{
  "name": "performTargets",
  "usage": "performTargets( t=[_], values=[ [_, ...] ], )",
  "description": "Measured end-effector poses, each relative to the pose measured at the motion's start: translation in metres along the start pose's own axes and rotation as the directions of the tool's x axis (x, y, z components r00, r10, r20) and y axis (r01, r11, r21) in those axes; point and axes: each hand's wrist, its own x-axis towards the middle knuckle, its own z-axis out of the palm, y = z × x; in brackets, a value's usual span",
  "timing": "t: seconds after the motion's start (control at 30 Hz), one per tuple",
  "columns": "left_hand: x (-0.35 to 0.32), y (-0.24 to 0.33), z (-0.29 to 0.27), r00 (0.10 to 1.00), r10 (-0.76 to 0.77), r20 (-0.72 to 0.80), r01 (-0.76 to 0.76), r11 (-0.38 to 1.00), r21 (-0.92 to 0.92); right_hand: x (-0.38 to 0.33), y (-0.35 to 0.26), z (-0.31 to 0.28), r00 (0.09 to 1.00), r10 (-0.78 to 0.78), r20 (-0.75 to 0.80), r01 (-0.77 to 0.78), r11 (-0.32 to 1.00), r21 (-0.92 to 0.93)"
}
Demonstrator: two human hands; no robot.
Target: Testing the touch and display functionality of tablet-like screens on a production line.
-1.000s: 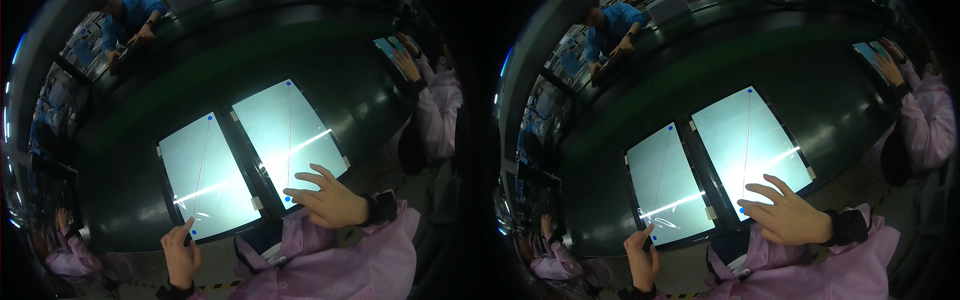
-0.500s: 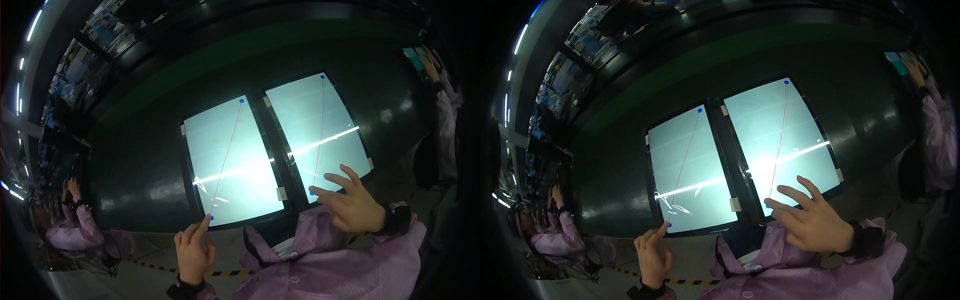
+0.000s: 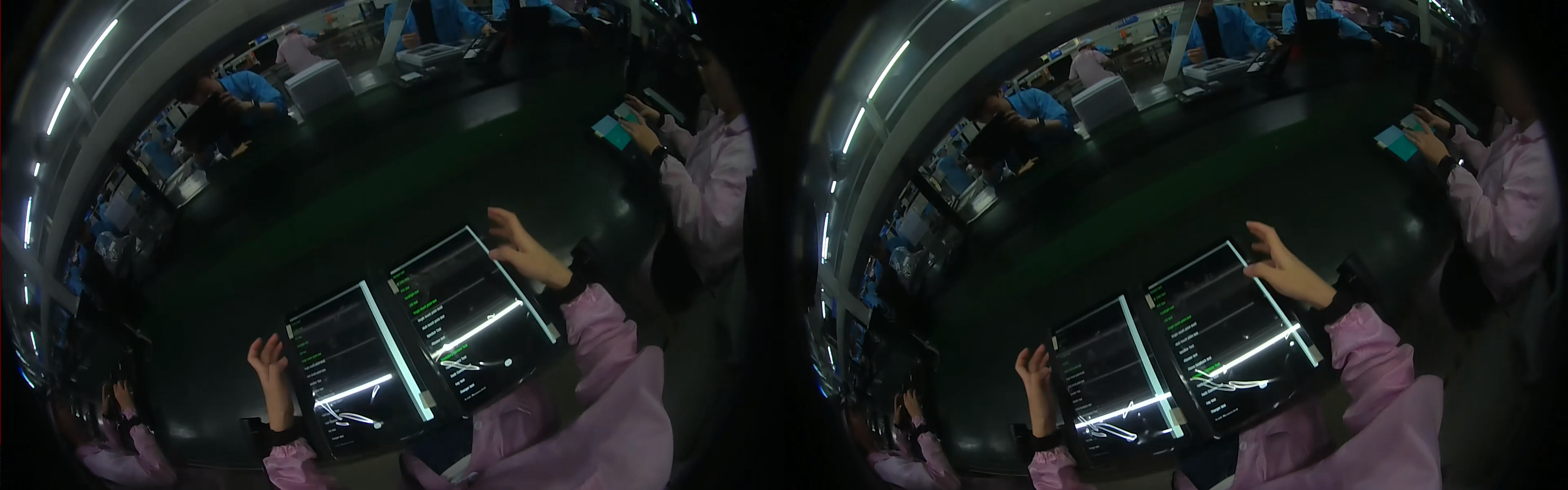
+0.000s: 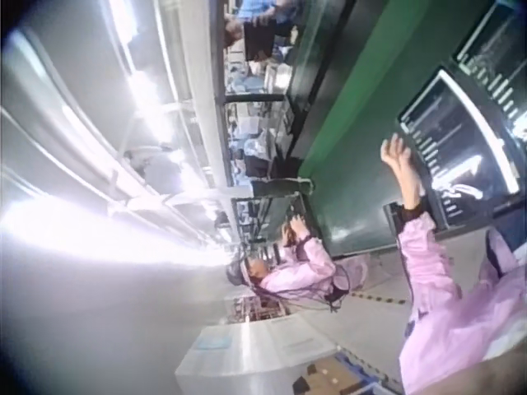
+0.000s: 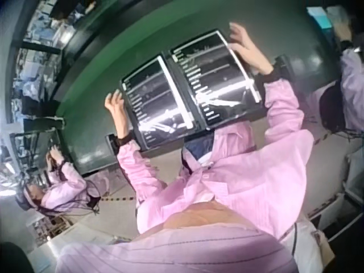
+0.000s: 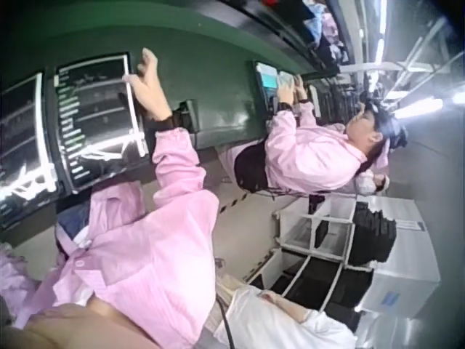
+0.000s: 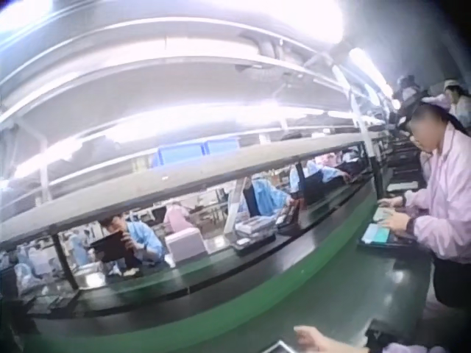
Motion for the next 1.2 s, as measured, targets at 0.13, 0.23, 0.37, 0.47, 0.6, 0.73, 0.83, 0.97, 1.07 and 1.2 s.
performTargets(
  t=[0.13,0.23,0.37,0.47,0.6,0.73,0.83,0.97,1.07,1.2],
  values=[
    [0.005,-0.018,0.003,1.0,-0.024,0.012,0.025,0.998,-0.063,-0.003,0.031,0.011,0.98,-0.185,0.071,0.192,0.975,-0.111],
    [-0.003,-0.016,0.002,0.997,0.042,0.067,-0.037,0.996,-0.075,-0.005,0.034,0.012,0.97,-0.243,0.006,0.242,0.966,-0.088],
    [-0.007,-0.008,0.003,0.991,0.04,0.125,-0.041,0.999,0.004,-0.005,0.026,0.015,0.982,-0.188,0.028,0.19,0.981,-0.05],
    [-0.008,-0.005,0.007,0.992,0.035,0.122,-0.034,0.999,-0.012,-0.006,0.022,0.017,0.986,-0.164,0.016,0.164,0.985,-0.048],
    [-0.006,-0.007,0.01,0.987,0.082,0.137,-0.1,0.987,0.124,-0.006,0.024,0.014,0.964,-0.259,0.062,0.265,0.951,-0.161],
    [-0.006,-0.01,0.007,0.986,0.101,0.136,-0.106,0.994,0.031,-0.005,0.032,0.013,0.972,-0.228,0.051,0.233,0.955,-0.182],
    [-0.007,-0.01,0.006,0.989,0.075,0.129,-0.083,0.994,0.064,-0.007,0.032,0.016,0.972,-0.233,0.03,0.235,0.96,-0.155],
    [0.005,0.005,0.007,0.992,0.112,0.055,-0.119,0.979,0.164,-0.007,0.014,0.015,0.993,-0.119,0.011,0.116,0.93,-0.348],
    [0.021,0.034,0.013,0.927,0.367,0.081,-0.349,0.759,0.549,0.01,-0.014,0.004,0.923,-0.346,0.171,0.381,0.75,-0.54],
    [0.034,0.047,0.058,0.735,0.297,0.61,-0.651,0.562,0.511,0.031,-0.032,0.041,0.83,-0.334,0.448,0.537,0.696,-0.477]
  ],
)
